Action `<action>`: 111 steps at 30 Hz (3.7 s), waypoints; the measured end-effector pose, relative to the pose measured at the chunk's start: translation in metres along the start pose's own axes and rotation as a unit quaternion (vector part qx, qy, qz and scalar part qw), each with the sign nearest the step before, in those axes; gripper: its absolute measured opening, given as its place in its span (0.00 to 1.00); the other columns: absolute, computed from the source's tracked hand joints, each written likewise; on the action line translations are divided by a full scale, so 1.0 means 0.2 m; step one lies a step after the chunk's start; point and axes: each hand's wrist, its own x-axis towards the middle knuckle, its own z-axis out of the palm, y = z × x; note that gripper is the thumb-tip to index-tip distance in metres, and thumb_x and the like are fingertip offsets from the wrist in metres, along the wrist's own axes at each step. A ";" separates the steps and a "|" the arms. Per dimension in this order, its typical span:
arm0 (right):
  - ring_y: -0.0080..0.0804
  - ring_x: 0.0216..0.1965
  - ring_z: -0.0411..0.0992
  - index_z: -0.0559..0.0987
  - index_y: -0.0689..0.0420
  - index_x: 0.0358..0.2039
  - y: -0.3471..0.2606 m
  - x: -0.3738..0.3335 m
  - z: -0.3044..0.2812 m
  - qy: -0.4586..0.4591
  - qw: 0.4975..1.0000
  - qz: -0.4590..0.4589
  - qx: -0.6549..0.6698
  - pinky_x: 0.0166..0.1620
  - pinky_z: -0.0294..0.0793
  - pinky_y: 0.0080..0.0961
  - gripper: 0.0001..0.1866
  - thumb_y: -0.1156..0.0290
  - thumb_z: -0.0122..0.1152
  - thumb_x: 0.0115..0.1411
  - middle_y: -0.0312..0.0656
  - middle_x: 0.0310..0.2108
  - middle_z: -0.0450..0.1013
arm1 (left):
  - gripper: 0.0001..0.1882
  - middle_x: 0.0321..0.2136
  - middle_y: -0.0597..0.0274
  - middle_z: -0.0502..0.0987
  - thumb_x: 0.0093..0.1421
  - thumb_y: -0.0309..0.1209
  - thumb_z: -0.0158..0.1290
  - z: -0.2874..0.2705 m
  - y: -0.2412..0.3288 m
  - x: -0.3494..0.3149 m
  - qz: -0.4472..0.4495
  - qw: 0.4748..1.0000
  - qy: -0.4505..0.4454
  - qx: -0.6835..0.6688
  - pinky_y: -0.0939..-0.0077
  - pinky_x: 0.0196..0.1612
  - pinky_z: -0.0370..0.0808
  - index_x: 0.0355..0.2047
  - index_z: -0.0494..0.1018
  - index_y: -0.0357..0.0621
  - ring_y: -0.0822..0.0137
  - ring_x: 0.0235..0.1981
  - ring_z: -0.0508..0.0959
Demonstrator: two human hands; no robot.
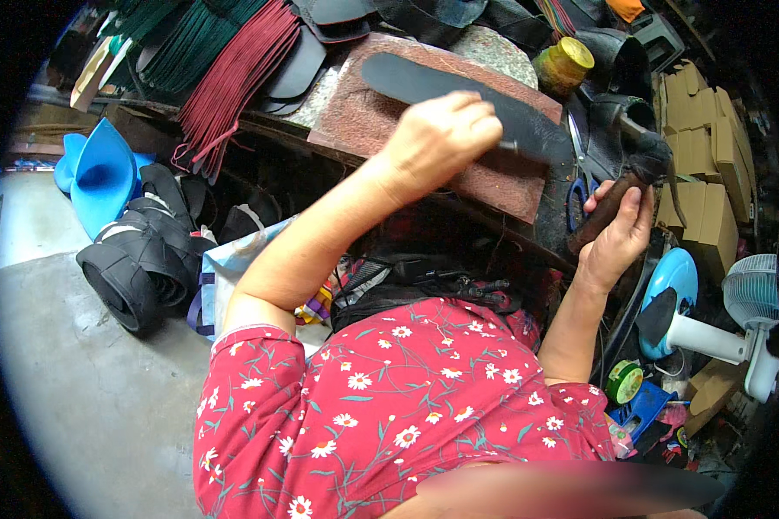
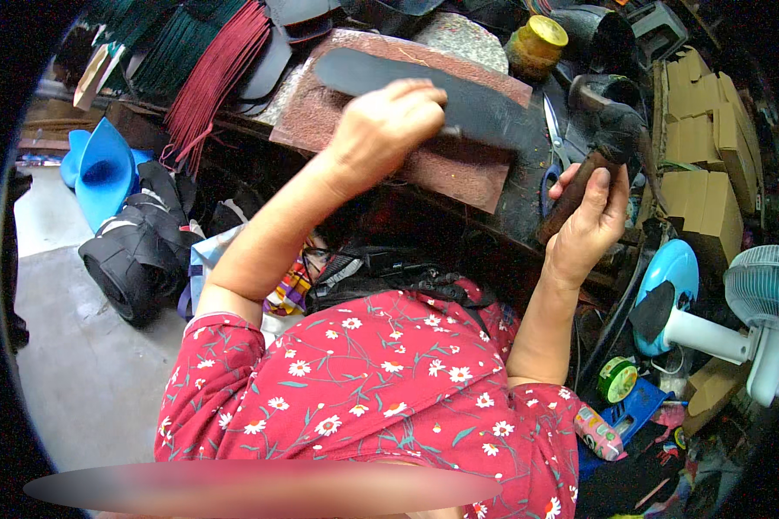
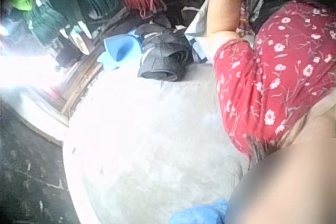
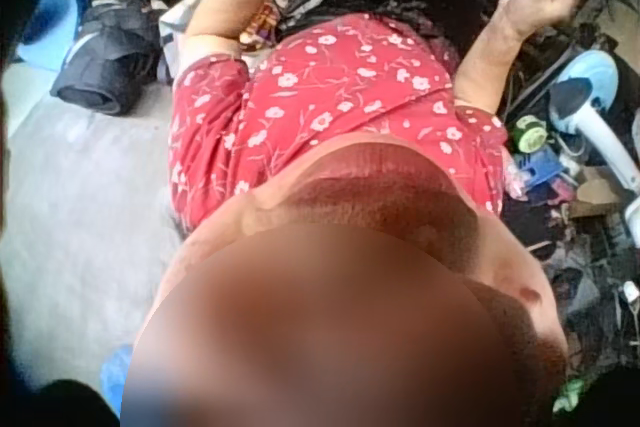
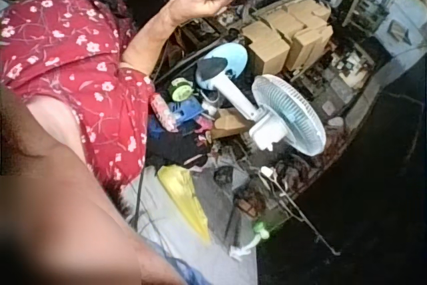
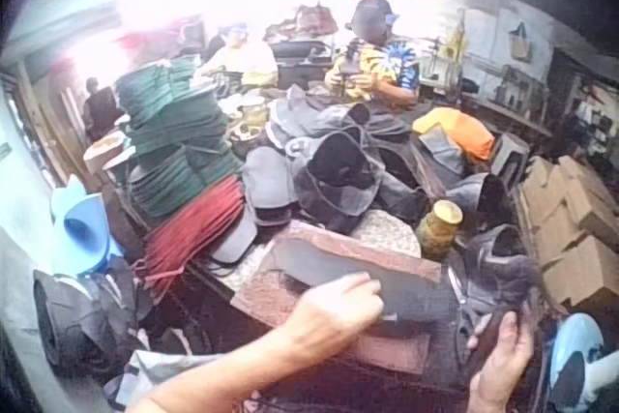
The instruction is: The person repeatedly strikes a black shoe upper with a small hammer while holding it against a wooden block. The person adjusts the shoe part's position between strikes and continues the process across the clip.
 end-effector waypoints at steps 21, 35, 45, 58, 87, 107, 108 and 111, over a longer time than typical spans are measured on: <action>0.18 0.27 0.70 0.69 0.62 0.58 0.17 0.15 0.08 -0.039 0.994 0.090 -0.049 0.32 0.73 0.17 0.21 0.69 0.54 0.67 0.34 0.28 0.72 | 0.28 0.31 0.54 0.74 0.40 0.40 0.71 -0.06 -0.30 -0.07 -0.313 0.941 -0.021 0.126 0.57 0.41 0.71 0.33 0.67 0.41 0.50 0.39 0.71; 0.51 0.38 0.78 0.78 0.47 0.52 0.02 0.21 0.20 -0.176 0.842 -0.095 -0.502 0.42 0.75 0.40 0.20 0.54 0.59 0.61 0.52 0.38 0.78 | 0.28 0.26 0.55 0.71 0.53 0.52 0.61 -0.08 -0.28 0.10 -0.424 0.898 0.072 -0.093 0.60 0.35 0.71 0.36 0.67 0.40 0.53 0.29 0.72; 0.57 0.41 0.75 0.75 0.45 0.55 0.06 0.19 0.21 -0.166 0.827 -0.060 -0.533 0.44 0.74 0.46 0.22 0.53 0.55 0.63 0.54 0.39 0.77 | 0.08 0.31 0.60 0.80 0.58 0.26 0.59 0.15 -0.39 0.10 -0.479 0.767 0.115 -0.410 0.79 0.36 0.80 0.37 0.76 0.37 0.71 0.29 0.80; 0.28 0.28 0.72 0.75 0.53 0.55 -0.14 0.27 0.31 -0.137 0.927 -0.092 -0.337 0.32 0.71 0.22 0.20 0.62 0.58 0.64 0.41 0.30 0.76 | 0.09 0.27 0.60 0.81 0.57 0.28 0.61 0.20 -0.36 0.10 -0.408 0.883 0.114 -0.202 0.78 0.33 0.78 0.36 0.77 0.39 0.72 0.26 0.81; 0.53 0.41 0.77 0.76 0.46 0.53 0.10 0.24 0.33 -0.157 0.831 -0.045 -0.531 0.45 0.74 0.44 0.21 0.51 0.54 0.63 0.53 0.37 0.78 | 0.06 0.30 0.57 0.79 0.60 0.25 0.57 0.26 -0.38 0.09 -0.451 0.763 0.176 -0.429 0.80 0.32 0.81 0.35 0.74 0.35 0.71 0.27 0.80; 0.53 0.40 0.77 0.75 0.49 0.54 0.02 0.26 0.31 -0.109 0.879 -0.118 -0.450 0.42 0.76 0.40 0.23 0.52 0.56 0.63 0.54 0.37 0.78 | 0.11 0.26 0.41 0.78 0.55 0.30 0.58 0.28 -0.31 0.17 -0.269 0.961 0.063 -0.029 0.58 0.36 0.77 0.34 0.73 0.36 0.44 0.30 0.80; 0.54 0.40 0.77 0.75 0.48 0.54 0.05 0.25 0.28 -0.082 0.856 -0.140 -0.491 0.42 0.76 0.41 0.23 0.51 0.56 0.63 0.54 0.36 0.78 | 0.10 0.25 0.42 0.78 0.56 0.30 0.58 0.28 -0.32 0.16 -0.314 0.941 0.087 -0.088 0.62 0.34 0.78 0.34 0.74 0.36 0.47 0.28 0.81; 0.53 0.39 0.77 0.76 0.45 0.53 0.11 0.24 0.24 -0.126 0.845 -0.096 -0.511 0.43 0.75 0.43 0.22 0.49 0.55 0.62 0.53 0.35 0.78 | 0.07 0.26 0.55 0.81 0.60 0.26 0.55 0.29 -0.38 0.12 -0.466 0.758 0.195 -0.413 0.79 0.24 0.79 0.32 0.75 0.33 0.70 0.25 0.82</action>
